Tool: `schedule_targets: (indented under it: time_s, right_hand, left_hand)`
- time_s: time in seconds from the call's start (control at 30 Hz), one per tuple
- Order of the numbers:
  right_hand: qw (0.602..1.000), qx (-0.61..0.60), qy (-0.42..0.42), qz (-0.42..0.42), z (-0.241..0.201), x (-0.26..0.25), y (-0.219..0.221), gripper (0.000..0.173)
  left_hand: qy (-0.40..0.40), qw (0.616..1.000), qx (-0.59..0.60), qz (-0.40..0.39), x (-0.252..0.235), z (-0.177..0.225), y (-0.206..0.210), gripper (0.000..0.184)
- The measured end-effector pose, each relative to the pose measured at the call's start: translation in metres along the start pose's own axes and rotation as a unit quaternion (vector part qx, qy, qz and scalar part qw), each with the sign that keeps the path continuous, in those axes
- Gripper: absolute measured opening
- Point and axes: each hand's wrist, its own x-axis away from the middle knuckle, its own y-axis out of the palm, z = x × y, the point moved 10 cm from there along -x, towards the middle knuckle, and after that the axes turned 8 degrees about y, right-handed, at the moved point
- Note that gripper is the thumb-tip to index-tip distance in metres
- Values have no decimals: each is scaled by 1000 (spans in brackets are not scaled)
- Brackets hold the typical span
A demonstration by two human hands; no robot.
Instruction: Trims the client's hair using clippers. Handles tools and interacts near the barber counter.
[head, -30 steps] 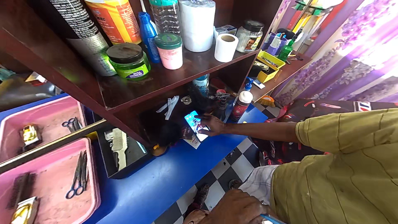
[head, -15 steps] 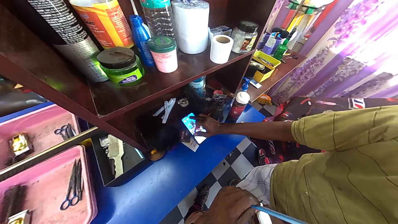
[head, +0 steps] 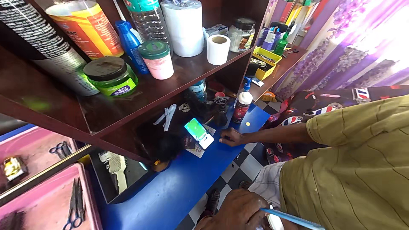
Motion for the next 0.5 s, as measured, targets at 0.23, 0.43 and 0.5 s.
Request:
schedule_targets:
  time_s: [0.23, 0.43, 0.5]
  right_hand:
    - [1000, 13, 4, 7, -11, 3, 7, 55]
    - [997, -26, 74, -12, -72, 15, -9, 41]
    - [993, -27, 117, 2, -106, 25, -23, 36]
  left_hand:
    - [11, 1000, 1, -15, 5, -9, 6, 16]
    - [17, 999, -5, -37, 8, -16, -2, 16]
    - [16, 999, -10, -47, 11, -18, -6, 16]
